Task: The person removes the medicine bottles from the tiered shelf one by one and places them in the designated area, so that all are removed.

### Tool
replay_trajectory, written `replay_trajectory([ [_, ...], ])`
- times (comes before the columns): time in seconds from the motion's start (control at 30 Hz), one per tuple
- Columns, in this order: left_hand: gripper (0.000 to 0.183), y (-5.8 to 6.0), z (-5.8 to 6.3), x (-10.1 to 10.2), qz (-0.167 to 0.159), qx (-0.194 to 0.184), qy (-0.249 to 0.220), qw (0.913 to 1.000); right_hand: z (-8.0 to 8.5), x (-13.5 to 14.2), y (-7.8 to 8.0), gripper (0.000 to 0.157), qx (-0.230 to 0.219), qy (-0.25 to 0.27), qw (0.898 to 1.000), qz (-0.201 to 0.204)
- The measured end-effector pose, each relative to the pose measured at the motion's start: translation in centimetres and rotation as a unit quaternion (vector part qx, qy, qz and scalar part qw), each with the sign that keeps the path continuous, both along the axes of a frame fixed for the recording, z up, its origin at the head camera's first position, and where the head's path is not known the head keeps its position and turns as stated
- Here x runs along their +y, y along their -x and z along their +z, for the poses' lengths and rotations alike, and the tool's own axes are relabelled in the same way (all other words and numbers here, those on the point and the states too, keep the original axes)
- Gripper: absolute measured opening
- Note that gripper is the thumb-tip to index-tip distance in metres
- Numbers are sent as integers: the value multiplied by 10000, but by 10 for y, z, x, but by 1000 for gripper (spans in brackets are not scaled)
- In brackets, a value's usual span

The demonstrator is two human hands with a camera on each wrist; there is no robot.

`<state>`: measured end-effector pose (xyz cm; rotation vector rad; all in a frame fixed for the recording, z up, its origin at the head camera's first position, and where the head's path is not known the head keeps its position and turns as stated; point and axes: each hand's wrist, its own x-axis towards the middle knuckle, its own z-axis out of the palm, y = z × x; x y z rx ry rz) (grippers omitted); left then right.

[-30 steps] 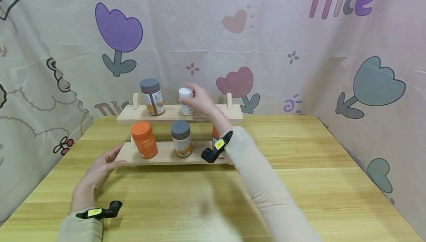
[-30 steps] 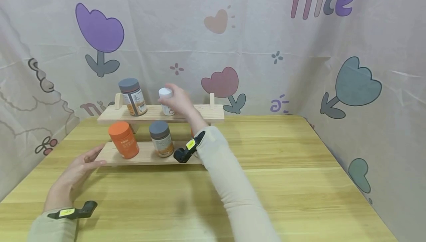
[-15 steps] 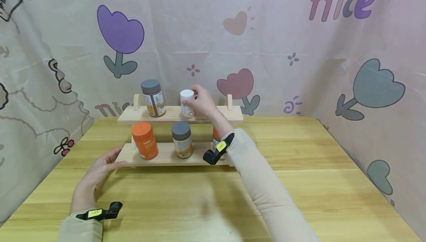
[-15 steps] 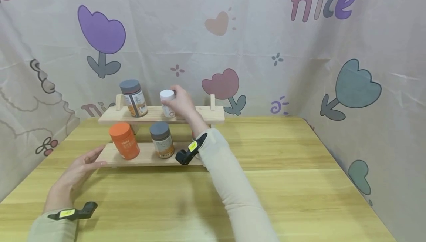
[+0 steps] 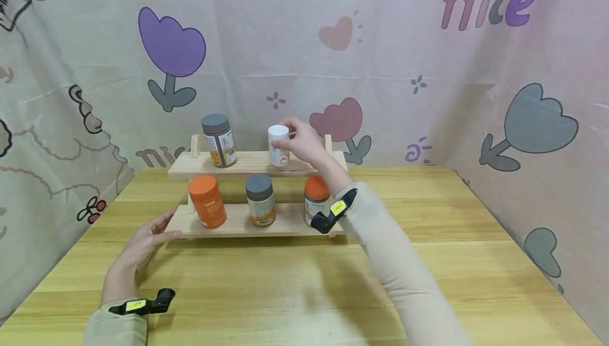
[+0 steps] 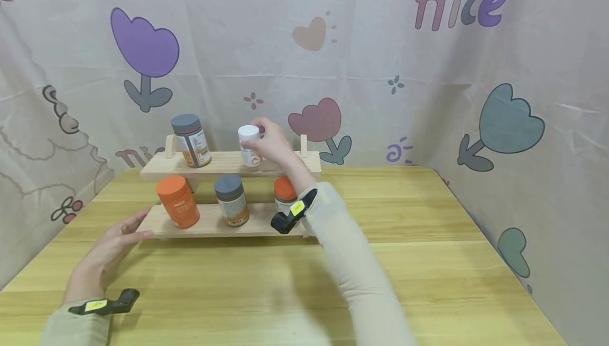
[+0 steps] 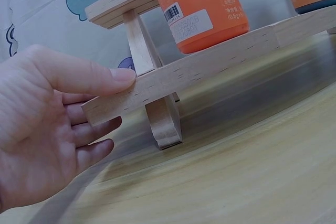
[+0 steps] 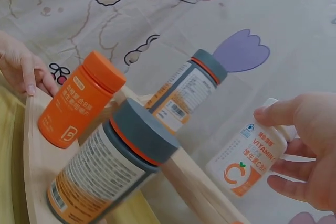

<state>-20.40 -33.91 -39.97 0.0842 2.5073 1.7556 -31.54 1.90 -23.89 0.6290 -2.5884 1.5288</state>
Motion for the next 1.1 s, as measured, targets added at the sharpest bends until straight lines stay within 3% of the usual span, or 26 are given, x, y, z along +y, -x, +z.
replay_trajectory([
  [0.67, 81, -3, 1, 1, 1, 1, -163, 9999, 3, 80, 5, 39, -1, 882, 9953, -398],
  [1.1, 81, -1, 1, 2, -16, -31, -142, 9999, -10, 136, 3, 44, 68, 702, 9943, -796],
])
